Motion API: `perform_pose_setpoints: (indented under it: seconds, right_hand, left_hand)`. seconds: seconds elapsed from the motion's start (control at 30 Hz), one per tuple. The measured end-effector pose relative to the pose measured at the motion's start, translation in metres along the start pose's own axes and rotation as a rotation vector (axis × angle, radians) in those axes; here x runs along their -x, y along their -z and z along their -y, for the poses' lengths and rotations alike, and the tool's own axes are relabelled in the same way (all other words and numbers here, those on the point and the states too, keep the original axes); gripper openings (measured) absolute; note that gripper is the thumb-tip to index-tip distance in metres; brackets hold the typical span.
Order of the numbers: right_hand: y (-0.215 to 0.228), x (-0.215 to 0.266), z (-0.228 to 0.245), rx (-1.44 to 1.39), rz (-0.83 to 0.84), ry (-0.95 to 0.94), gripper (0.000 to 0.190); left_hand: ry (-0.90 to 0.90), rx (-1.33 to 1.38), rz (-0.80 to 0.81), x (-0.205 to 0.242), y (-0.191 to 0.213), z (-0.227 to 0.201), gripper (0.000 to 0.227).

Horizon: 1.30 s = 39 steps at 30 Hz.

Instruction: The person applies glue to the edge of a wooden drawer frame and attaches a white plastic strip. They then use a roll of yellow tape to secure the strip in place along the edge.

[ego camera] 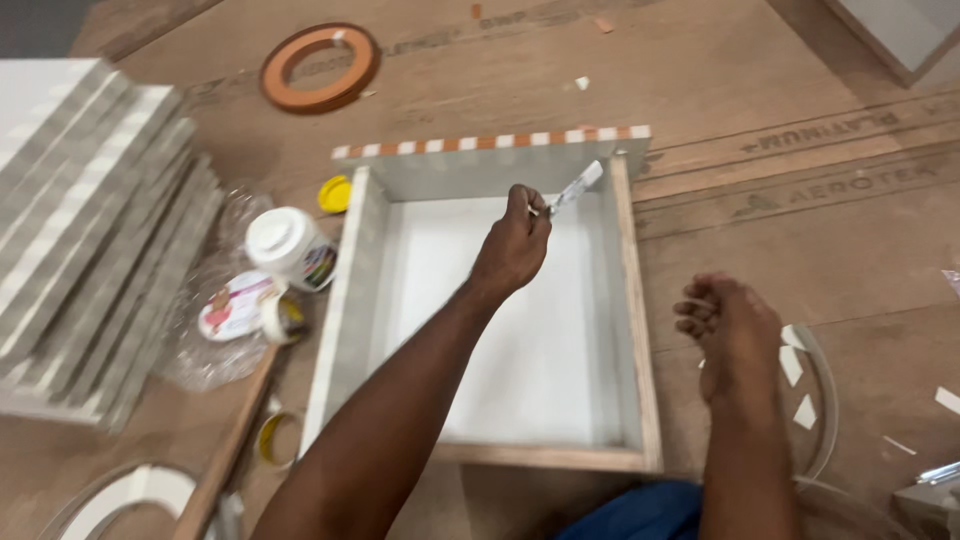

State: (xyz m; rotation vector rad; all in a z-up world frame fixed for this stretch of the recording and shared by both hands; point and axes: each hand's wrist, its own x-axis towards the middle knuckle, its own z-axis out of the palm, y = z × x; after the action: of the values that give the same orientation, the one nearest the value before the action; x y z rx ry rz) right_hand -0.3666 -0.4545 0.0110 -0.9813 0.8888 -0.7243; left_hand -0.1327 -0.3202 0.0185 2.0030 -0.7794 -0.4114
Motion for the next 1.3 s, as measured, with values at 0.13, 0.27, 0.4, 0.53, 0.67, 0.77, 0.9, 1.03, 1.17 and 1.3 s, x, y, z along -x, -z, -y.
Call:
perform_pose_setpoints:
  seconds: [0.13,0.27,0.4,0.53,0.67,0.77,0.9,1.03,1.17,1.3]
  right_hand:
    - [0.007,0.003,0.006,-0.006,-0.013,0.029,0.024]
    - [0.001,0.003,0.012,-0.050,-0.058,-0.027,0.023]
    - [-0.005,0.007,0.012,-0.042,-0.019,0.009,0.022]
    - [-0.009,0.011,0.011,-0.034,-0.004,-0.004,0.023]
    - [-0.012,0.016,0.014,-0.020,-0.007,-0.005,0.023]
    - [-0.013,0.018,0.016,-0.008,-0.008,0.002,0.023]
    - [-0.014,0.020,0.019,-0.019,-0.028,-0.013,0.021]
    - [-0.014,0.022,0.020,-0.026,-0.018,0.001,0.021]
    - [-0.015,0.026,0.021,-0.007,-0.019,-0.002,0.022]
    - [-0.010,0.026,0.022,-0.056,0.004,0.017,0.021]
  left_hand:
    - [-0.040,-0.079,0.016,-0.057,-0.032,0.008,0.021]
    - [-0.173,0.029,0.036,-0.087,-0.045,0.024,0.022]
    - [-0.178,0.066,0.119,-0.095,-0.052,0.034,0.024]
    - [-0.266,0.112,0.105,-0.101,-0.062,0.047,0.022]
    - [-0.262,0.140,0.109,-0.103,-0.068,0.055,0.022]
    - [-0.218,0.092,0.092,-0.098,-0.068,0.054,0.023]
    - [-0.268,-0.010,0.082,-0.091,-0.055,0.045,0.023]
    - [-0.332,-0.228,0.079,-0.082,-0.038,0.028,0.024]
    - [-0.214,-0.391,0.164,-0.069,-0.022,0.004,0.026]
    - [-0.334,-0.561,0.192,-0.059,-0.011,-0.009,0.024]
